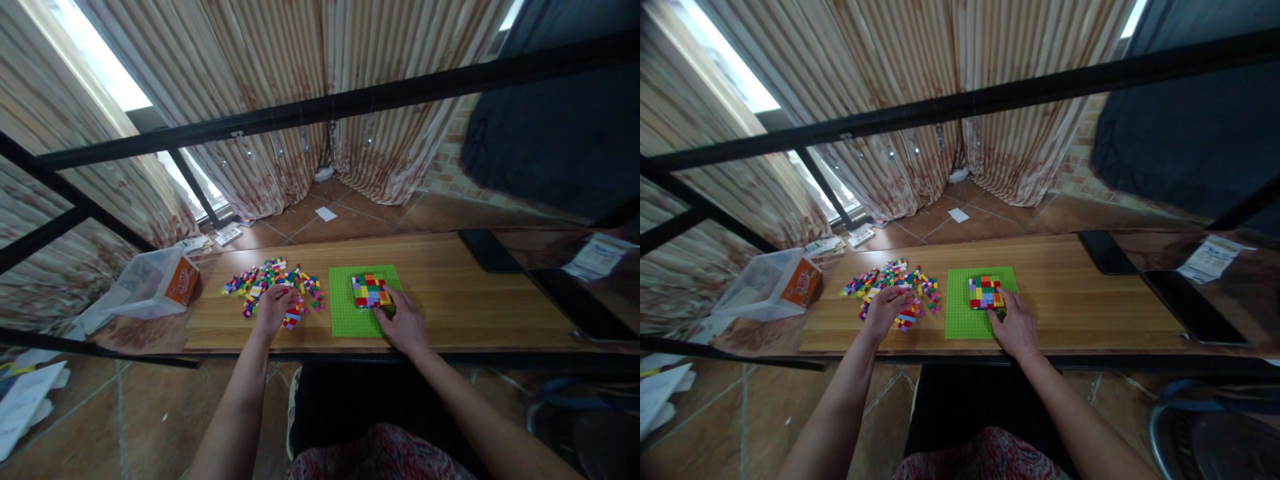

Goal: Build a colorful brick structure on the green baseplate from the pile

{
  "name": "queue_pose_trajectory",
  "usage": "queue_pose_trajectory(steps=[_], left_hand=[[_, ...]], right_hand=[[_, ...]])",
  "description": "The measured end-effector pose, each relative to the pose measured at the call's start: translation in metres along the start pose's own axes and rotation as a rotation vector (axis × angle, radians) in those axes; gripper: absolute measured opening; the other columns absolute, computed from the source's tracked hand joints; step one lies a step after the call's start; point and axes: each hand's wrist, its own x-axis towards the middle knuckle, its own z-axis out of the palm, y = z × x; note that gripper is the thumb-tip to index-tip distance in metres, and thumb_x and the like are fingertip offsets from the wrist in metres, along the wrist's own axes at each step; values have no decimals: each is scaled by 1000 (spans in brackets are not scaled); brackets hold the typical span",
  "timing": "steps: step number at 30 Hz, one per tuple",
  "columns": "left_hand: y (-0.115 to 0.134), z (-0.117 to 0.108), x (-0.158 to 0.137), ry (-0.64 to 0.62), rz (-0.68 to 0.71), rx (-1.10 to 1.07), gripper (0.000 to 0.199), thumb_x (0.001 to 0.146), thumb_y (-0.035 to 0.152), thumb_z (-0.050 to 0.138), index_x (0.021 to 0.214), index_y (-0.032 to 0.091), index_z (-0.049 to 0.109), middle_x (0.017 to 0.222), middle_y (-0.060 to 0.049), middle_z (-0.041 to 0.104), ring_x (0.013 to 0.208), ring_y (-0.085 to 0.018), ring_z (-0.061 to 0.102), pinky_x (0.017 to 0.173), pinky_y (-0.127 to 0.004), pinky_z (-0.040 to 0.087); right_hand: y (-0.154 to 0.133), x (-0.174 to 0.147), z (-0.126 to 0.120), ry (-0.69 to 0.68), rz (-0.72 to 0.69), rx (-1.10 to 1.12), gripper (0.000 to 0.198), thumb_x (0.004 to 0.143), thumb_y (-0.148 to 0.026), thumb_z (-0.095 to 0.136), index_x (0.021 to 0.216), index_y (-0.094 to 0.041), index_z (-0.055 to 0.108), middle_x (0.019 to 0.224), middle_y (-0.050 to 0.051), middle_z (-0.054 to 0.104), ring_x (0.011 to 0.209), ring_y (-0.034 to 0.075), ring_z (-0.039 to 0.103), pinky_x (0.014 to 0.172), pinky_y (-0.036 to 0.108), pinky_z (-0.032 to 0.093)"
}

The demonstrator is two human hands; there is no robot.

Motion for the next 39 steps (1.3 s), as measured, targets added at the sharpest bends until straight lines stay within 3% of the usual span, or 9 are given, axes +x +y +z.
queue_pose_trajectory(steps=[8, 15, 18, 23, 28, 32, 39], left_hand=[[-4, -3, -4, 58, 30, 53, 26, 67, 31, 69, 85, 15, 60, 69, -2, 69, 61, -17, 67, 55, -26, 52], [-6, 0, 2, 153, -14, 155, 15, 75, 21, 58, 89, 16, 61, 60, 1, 65, 55, -15, 65, 53, -24, 51], [-3, -2, 6, 125, -8, 379, 19, 79, 16, 52, 92, 16, 65, 62, -1, 67, 58, -14, 65, 55, -24, 50], [11, -4, 10, 100, 181, 983, 23, 77, 13, 55, 90, 18, 73, 81, -5, 74, 75, -16, 66, 70, -24, 48], [18, 1, 8, 37, 200, 1289, 28, 83, 15, 48, 92, 18, 75, 92, -9, 74, 85, -19, 67, 76, -26, 46], [15, 2, 9, 56, 210, 1356, 33, 89, 21, 42, 86, 15, 74, 89, -12, 73, 84, -20, 67, 76, -27, 45], [10, 0, 12, 120, 205, 1281, 26, 84, 15, 48, 90, 18, 73, 89, -8, 74, 86, -20, 67, 76, -26, 46]], right_hand=[[-2, 0, -1, -10, 12, -12, 52, 83, -39, 55, 130, -17, 52, 119, 15, 61, 109, 30, 57, 95, 47, 47], [-1, -1, 0, -7, 9, -27, 52, 84, -40, 54, 131, -18, 51, 119, 14, 61, 109, 30, 57, 94, 48, 47], [1, -1, 1, -3, -5, -31, 52, 84, -41, 54, 130, -18, 52, 119, 14, 61, 109, 30, 57, 94, 47, 47], [3, -2, 2, 2, -17, -47, 52, 84, -43, 54, 129, -17, 52, 117, 15, 62, 108, 31, 57, 93, 47, 47], [4, -2, 2, 1, -24, -49, 54, 84, -43, 54, 130, -17, 52, 116, 15, 62, 107, 30, 57, 92, 47, 47], [3, -2, 1, -3, -16, -48, 53, 84, -43, 54, 130, -17, 52, 115, 15, 62, 106, 30, 58, 91, 46, 48], [3, -2, 0, -4, -17, -64, 53, 84, -43, 53, 130, -17, 52, 115, 15, 62, 106, 31, 57, 91, 46, 48]])
